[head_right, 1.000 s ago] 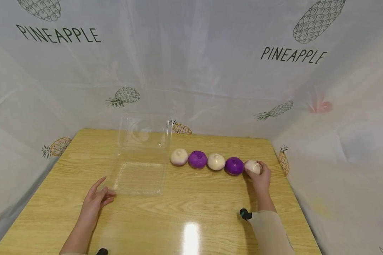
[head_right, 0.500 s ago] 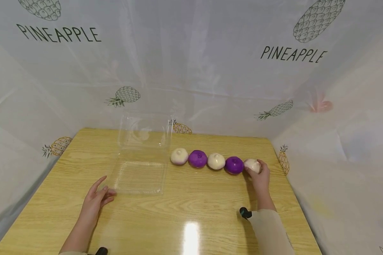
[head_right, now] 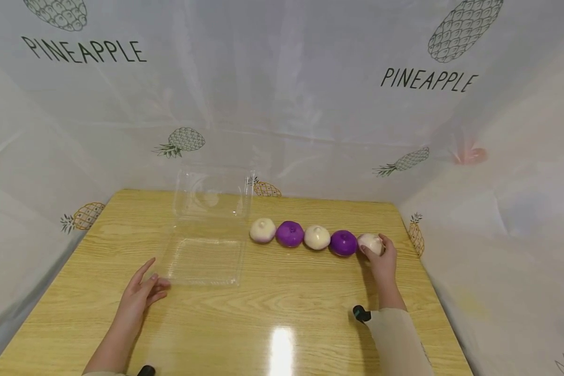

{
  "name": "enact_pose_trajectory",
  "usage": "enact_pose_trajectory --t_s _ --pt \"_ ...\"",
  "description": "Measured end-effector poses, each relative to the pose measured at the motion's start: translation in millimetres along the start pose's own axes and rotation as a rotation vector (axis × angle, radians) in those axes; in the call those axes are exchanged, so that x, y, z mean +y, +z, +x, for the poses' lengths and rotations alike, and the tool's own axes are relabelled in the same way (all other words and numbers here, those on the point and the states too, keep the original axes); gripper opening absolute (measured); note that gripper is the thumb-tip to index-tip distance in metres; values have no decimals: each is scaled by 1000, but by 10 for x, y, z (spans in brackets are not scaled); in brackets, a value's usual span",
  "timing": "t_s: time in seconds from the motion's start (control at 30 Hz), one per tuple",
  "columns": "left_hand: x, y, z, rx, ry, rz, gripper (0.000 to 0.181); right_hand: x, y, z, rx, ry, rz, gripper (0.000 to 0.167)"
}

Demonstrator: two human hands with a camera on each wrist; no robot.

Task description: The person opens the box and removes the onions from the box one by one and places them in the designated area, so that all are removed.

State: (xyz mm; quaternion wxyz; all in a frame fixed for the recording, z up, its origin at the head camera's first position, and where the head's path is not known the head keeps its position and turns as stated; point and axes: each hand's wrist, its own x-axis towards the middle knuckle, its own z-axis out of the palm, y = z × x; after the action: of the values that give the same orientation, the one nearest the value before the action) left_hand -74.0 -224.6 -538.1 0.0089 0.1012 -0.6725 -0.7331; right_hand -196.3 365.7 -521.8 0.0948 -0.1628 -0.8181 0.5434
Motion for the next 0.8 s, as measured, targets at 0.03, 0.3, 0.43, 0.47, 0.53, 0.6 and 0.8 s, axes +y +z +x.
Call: enact_pose_trajectory --t_s 0.03,0.3,0.43,0.47,0.53,0.6,0.8 --pt "1 -2 -3 -8 6 13 63 -8 -6 -5 -2 2 3 72" --pt "41 16 -22 -16 12 92 68 -102 -72 -53 27 -18 -28 71" --pt "54 23 -28 -9 -10 85 69 -151 -104 -81 32 -28 -37 71" --pt "55 23 -32 -10 -11 88 70 -161 -110 -87 32 -29 -40 71" --pt "55 19 -43 -15 -10 91 70 -175 -117 -97 30 -36 -40 71" --pt "57 18 -56 -17 -6 109 69 -189 -121 -110 27 -45 -41 72" --pt "66 19 -96 -21 -14 172 69 -211 -121 -146 28 -67 -41 71"
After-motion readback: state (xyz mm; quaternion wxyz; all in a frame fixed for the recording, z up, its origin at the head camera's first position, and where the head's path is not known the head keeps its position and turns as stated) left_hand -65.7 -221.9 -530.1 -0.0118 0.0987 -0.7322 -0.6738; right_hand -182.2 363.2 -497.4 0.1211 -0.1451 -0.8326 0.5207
